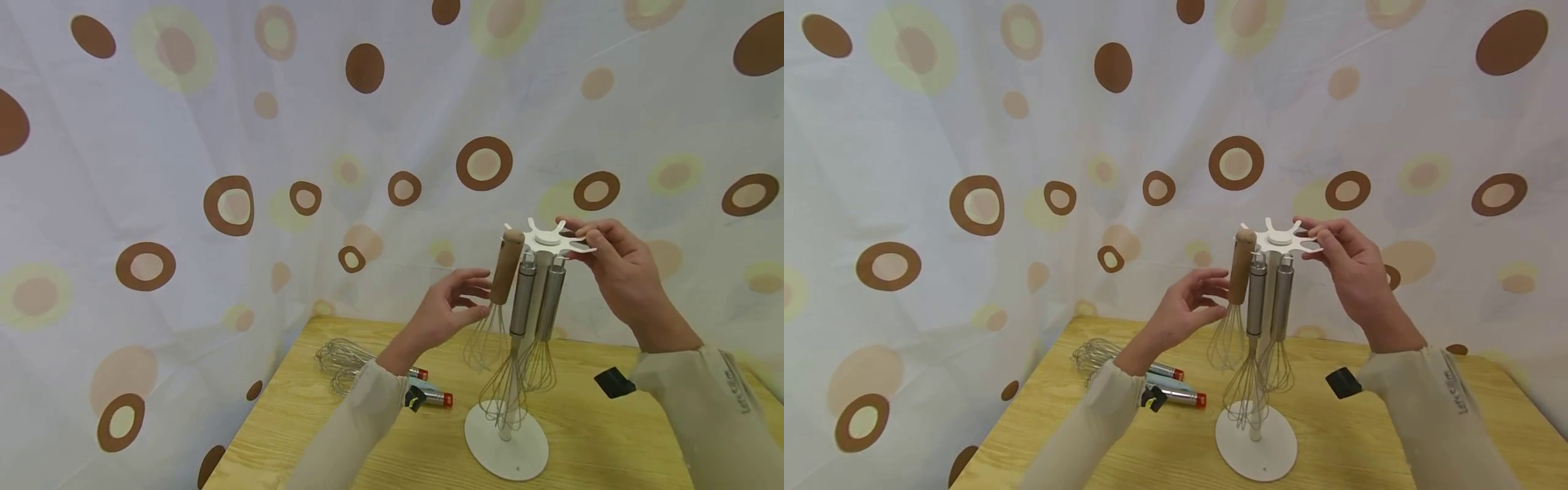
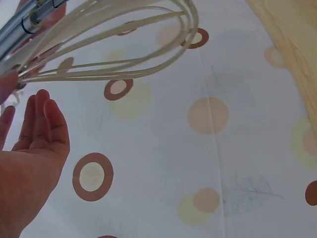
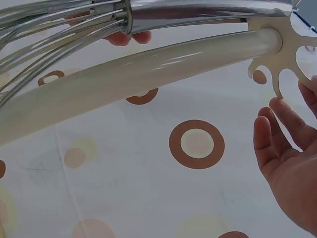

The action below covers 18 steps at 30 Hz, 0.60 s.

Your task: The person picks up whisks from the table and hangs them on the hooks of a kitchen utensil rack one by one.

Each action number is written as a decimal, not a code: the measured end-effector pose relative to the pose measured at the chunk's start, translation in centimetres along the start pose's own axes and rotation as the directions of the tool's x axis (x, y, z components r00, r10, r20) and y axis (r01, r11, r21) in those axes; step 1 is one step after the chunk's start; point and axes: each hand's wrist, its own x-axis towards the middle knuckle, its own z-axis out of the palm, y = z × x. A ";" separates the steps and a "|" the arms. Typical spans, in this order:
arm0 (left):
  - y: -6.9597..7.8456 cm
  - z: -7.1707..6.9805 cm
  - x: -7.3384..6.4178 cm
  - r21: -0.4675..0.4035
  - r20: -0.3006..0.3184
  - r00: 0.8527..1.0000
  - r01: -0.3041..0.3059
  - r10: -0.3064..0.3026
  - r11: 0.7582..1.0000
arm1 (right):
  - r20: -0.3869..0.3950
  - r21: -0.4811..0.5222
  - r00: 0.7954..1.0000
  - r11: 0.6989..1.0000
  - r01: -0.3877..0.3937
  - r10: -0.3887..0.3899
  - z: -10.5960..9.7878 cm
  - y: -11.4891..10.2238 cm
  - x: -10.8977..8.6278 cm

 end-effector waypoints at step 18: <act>-7.6 -4.9 -7.7 0.390 0.148 0.890 0.348 -0.431 0.852 | -0.115 -0.145 0.986 0.984 0.105 -0.122 0.7 -1.1 -1.2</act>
